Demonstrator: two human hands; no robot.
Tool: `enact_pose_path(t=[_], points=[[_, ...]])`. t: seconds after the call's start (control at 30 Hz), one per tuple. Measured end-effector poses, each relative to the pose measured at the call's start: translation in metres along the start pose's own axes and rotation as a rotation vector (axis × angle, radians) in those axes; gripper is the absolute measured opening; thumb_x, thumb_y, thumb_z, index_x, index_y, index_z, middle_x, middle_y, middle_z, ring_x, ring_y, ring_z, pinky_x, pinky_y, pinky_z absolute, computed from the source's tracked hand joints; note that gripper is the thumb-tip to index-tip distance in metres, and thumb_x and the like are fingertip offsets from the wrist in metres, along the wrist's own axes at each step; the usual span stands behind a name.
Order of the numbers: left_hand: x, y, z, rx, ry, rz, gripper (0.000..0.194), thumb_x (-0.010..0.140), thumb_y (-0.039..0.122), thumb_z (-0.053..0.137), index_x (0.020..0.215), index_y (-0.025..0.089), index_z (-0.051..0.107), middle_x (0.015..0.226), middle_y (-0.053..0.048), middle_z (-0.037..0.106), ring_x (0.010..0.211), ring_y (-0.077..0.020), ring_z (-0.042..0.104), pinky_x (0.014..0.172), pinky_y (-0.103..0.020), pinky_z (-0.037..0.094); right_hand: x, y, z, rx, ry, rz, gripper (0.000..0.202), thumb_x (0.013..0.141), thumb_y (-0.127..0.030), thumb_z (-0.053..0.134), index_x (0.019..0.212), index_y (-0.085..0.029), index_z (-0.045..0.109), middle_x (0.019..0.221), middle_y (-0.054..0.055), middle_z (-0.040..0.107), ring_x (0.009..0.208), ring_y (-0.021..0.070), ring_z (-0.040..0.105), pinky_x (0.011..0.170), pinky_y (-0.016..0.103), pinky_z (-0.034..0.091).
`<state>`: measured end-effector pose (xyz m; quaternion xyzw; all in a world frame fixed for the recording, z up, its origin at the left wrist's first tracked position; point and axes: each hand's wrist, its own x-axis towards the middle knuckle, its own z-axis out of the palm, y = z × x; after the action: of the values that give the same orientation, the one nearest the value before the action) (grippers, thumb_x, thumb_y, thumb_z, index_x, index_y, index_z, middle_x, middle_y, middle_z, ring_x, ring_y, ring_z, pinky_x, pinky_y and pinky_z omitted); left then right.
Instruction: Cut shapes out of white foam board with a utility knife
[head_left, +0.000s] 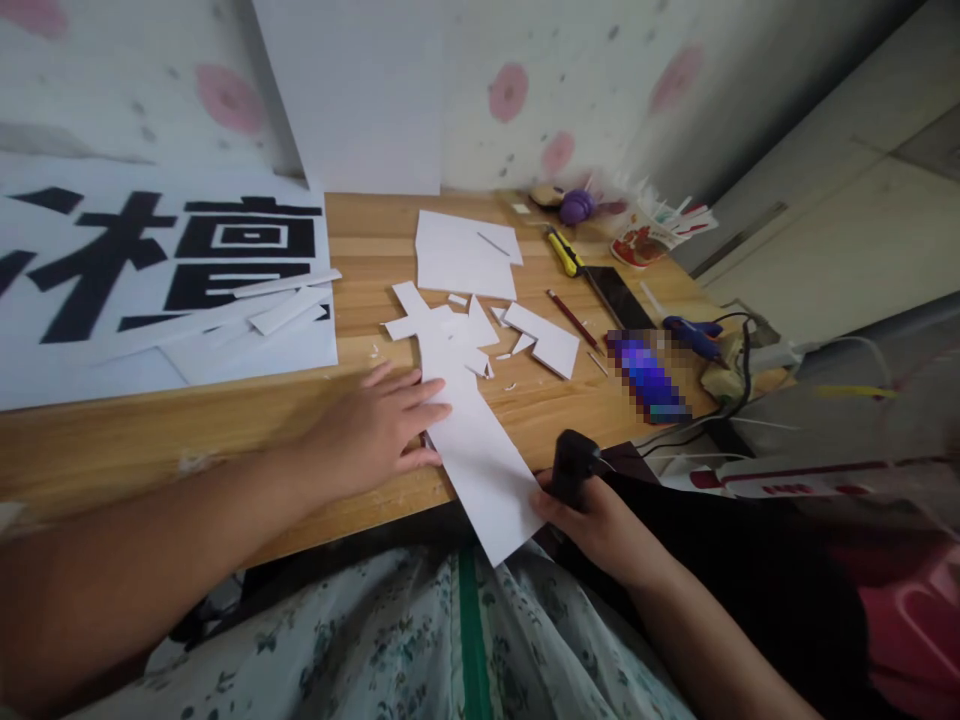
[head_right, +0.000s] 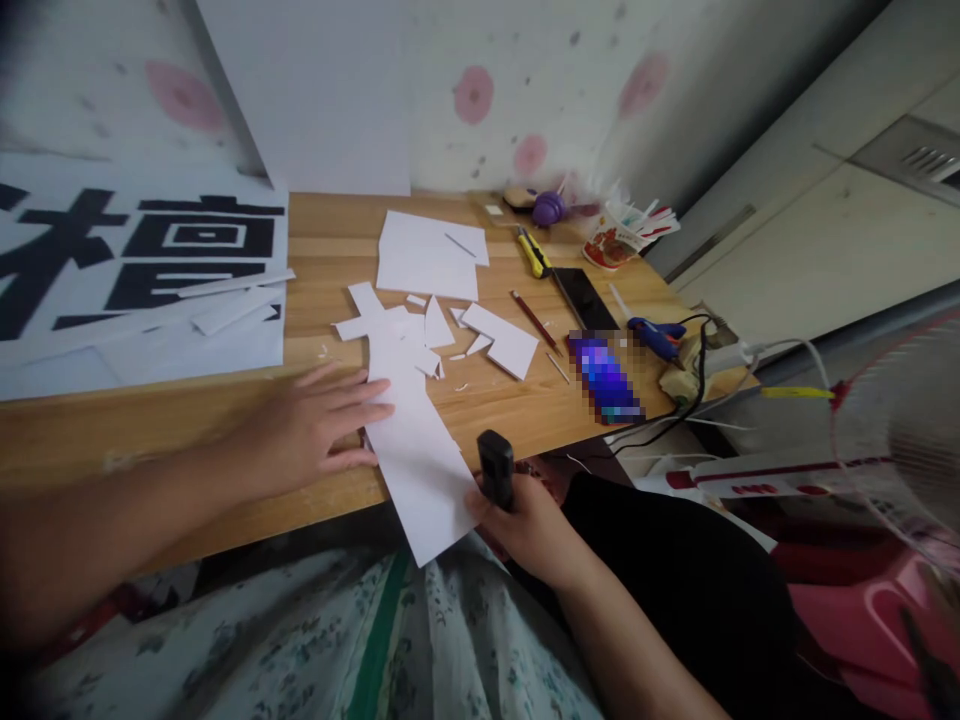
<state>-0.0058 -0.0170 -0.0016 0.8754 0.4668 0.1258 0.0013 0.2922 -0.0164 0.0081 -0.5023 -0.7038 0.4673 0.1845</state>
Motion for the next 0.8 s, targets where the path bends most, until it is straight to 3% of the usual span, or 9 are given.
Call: enact_pose_path(t=[0.13, 0.2, 0.27, 0.33, 0.43, 0.47, 0.63, 0.7, 0.8], points=[[0.004, 0.001, -0.007, -0.202, 0.131, -0.090, 0.044, 0.090, 0.047, 0.062, 0.126, 0.022, 0.058, 0.142, -0.014, 0.052, 0.130, -0.0293, 0.052, 0.112, -0.055, 0.041, 0.005, -0.014, 0.002, 0.384, -0.019, 0.201, 0.033, 0.075, -0.047, 0.074, 0.071, -0.015, 0.066, 0.058, -0.002, 0.058, 0.053, 0.0129, 0.053, 0.049, 0.024, 0.043], [0.006, 0.002, -0.012, -0.426, 0.298, -0.267, 0.050, 0.085, 0.048, 0.067, 0.124, 0.020, 0.056, 0.141, -0.015, 0.052, 0.131, -0.0295, 0.050, 0.112, -0.054, 0.042, 0.010, -0.023, 0.000, 0.526, 0.050, 0.225, 0.035, 0.069, -0.047, 0.080, 0.071, -0.015, 0.066, 0.059, -0.001, 0.059, 0.053, 0.0128, 0.054, 0.050, 0.024, 0.043], [0.009, 0.004, -0.017, -0.801, 0.407, -0.501, 0.055, 0.079, 0.049, 0.073, 0.121, 0.020, 0.052, 0.135, -0.014, 0.054, 0.128, -0.0290, 0.051, 0.112, -0.053, 0.042, 0.017, -0.033, 0.000, 0.626, 0.127, 0.237, 0.039, 0.062, -0.047, 0.085, 0.071, -0.016, 0.065, 0.059, -0.001, 0.059, 0.053, 0.0133, 0.055, 0.049, 0.025, 0.044], [0.013, 0.007, -0.021, -1.158, 0.366, -0.646, 0.054, 0.077, 0.051, 0.072, 0.116, 0.020, 0.050, 0.123, -0.014, 0.061, 0.115, -0.0276, 0.060, 0.101, -0.050, 0.051, 0.024, -0.043, 0.002, 0.690, 0.171, 0.237, 0.043, 0.057, -0.048, 0.087, 0.074, -0.016, 0.064, 0.061, -0.001, 0.061, 0.054, 0.0145, 0.057, 0.049, 0.026, 0.046], [0.022, 0.017, -0.025, -1.419, 0.179, -0.653, 0.052, 0.078, 0.058, 0.064, 0.107, 0.016, 0.054, 0.096, -0.014, 0.070, 0.081, -0.0246, 0.069, 0.072, -0.041, 0.060, 0.034, -0.055, 0.008, 0.699, 0.152, 0.188, 0.044, 0.059, -0.051, 0.084, 0.077, -0.017, 0.063, 0.062, 0.000, 0.061, 0.055, 0.0153, 0.058, 0.050, 0.027, 0.047], [0.027, 0.020, -0.026, -1.472, 0.164, -0.661, 0.052, 0.077, 0.059, 0.065, 0.105, 0.016, 0.055, 0.092, -0.013, 0.070, 0.077, -0.0235, 0.069, 0.068, -0.039, 0.060, 0.037, -0.058, 0.009, 0.677, 0.122, 0.163, 0.044, 0.062, -0.053, 0.082, 0.077, -0.017, 0.063, 0.063, 0.000, 0.061, 0.055, 0.0151, 0.057, 0.051, 0.027, 0.047], [0.048, 0.026, -0.023, -1.584, 0.334, -0.814, 0.050, 0.068, 0.044, 0.076, 0.105, 0.016, 0.058, 0.098, -0.010, 0.070, 0.081, -0.0204, 0.068, 0.068, -0.031, 0.057, 0.061, -0.057, -0.004, 0.315, -0.017, 0.060, 0.038, 0.078, -0.053, 0.066, 0.084, -0.016, 0.062, 0.061, 0.000, 0.060, 0.056, 0.0163, 0.057, 0.055, 0.028, 0.045], [0.051, 0.021, -0.021, -1.589, 0.407, -0.860, 0.049, 0.065, 0.041, 0.078, 0.103, 0.015, 0.059, 0.095, -0.008, 0.070, 0.077, -0.0189, 0.066, 0.068, -0.030, 0.055, 0.072, -0.055, -0.018, 0.012, 0.034, 0.007, 0.030, 0.086, -0.045, 0.058, 0.095, -0.017, 0.063, 0.064, 0.001, 0.062, 0.057, 0.0184, 0.060, 0.056, 0.029, 0.044], [0.048, 0.012, -0.020, -1.573, 0.484, -0.891, 0.048, 0.064, 0.040, 0.080, 0.100, 0.014, 0.061, 0.089, -0.006, 0.070, 0.074, -0.0170, 0.065, 0.067, -0.027, 0.052, 0.086, -0.056, -0.037, -0.602, 0.103, -0.010, 0.022, 0.090, -0.031, 0.056, 0.104, -0.018, 0.065, 0.081, 0.009, 0.072, 0.075, 0.0275, 0.068, 0.064, 0.033, 0.045]])
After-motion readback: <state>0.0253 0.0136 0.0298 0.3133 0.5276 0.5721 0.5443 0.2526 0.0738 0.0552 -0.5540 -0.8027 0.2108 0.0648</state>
